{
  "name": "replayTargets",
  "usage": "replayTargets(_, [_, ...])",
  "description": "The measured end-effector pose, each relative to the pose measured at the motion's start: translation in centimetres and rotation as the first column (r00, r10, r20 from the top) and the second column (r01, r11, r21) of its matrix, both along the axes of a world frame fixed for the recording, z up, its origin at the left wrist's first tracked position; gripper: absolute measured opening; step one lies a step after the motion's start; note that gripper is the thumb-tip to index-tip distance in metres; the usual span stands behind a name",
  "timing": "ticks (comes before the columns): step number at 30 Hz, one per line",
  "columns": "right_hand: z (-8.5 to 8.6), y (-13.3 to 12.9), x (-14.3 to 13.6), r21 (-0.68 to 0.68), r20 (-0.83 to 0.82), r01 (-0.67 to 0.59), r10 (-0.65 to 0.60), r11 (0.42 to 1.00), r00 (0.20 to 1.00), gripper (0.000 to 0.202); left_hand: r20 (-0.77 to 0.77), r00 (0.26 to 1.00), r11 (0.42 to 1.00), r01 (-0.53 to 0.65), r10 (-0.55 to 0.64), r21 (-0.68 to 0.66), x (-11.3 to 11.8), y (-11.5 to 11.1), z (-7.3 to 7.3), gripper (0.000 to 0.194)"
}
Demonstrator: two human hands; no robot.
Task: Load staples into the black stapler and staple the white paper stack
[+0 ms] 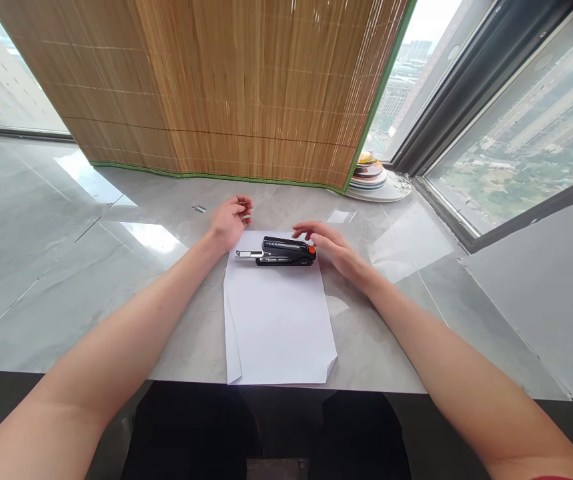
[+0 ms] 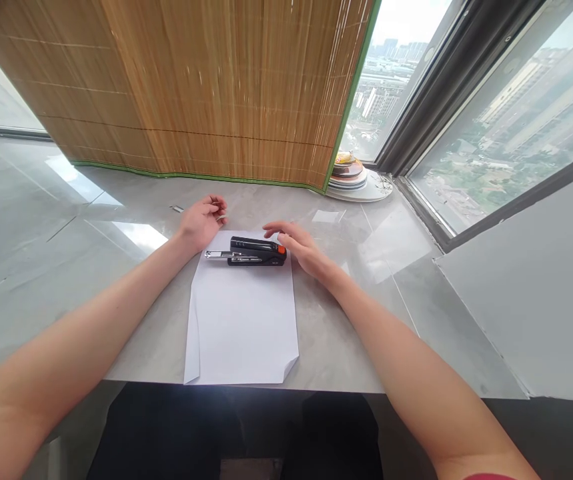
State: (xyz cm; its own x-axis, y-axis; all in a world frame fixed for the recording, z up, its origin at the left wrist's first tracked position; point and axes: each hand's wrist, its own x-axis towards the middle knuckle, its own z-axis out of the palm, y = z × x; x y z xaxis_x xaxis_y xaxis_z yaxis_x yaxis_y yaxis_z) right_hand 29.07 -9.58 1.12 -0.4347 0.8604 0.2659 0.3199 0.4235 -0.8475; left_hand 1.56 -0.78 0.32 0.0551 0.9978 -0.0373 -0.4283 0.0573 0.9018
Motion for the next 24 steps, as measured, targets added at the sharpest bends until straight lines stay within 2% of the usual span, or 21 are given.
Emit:
replayTargets(7, [-1.0,-0.4,-1.1,0.098,0.148,0.007,-0.021,0.995,0.989,0.037,-0.044,0.999,0.997,0.009,-0.005,0.080,0.1,0.1,-0.4,0.018])
replayTargets(9, [-1.2,-0.5,-1.3,0.102,0.094,0.040,-0.050,0.994,0.994,0.032,-0.042,0.999,0.993,-0.001,0.006,0.116,0.0,0.2,-0.6,0.018])
replayTargets(13, [-1.3,-0.5,-1.1,0.081,-0.164,0.188,-0.173,0.979,0.971,0.036,0.014,0.999,0.981,-0.051,0.049,0.185,-0.1,0.2,-0.4,0.019])
replayTargets(16, [-1.1,-0.3,-0.6,0.173,-0.249,0.375,-0.328,0.911,0.911,0.034,0.048,0.999,0.981,-0.029,0.020,0.191,0.1,-0.3,0.0,0.017])
replayTargets(18, [-0.8,-0.1,-0.3,0.302,-0.219,0.457,-0.405,0.837,0.888,0.028,0.041,0.996,0.990,0.073,-0.079,0.117,0.2,-0.7,0.4,0.017])
replayTargets(20, [-0.5,-0.1,-0.1,0.436,-0.161,0.470,-0.448,0.768,0.880,0.025,0.019,0.962,0.962,0.274,-0.274,-0.021,0.2,-1.1,0.8,0.022])
replayTargets(22, [-0.3,-0.1,0.0,0.549,-0.113,0.441,-0.460,0.710,0.881,0.028,0.021,0.861,0.848,0.505,-0.509,-0.160,0.2,-1.3,1.0,0.037])
replayTargets(24, [-0.2,-0.1,-0.1,0.638,-0.067,0.369,-0.428,0.676,0.901,0.030,0.051,0.749,0.722,0.652,-0.660,-0.233,0.0,-1.5,1.0,0.053])
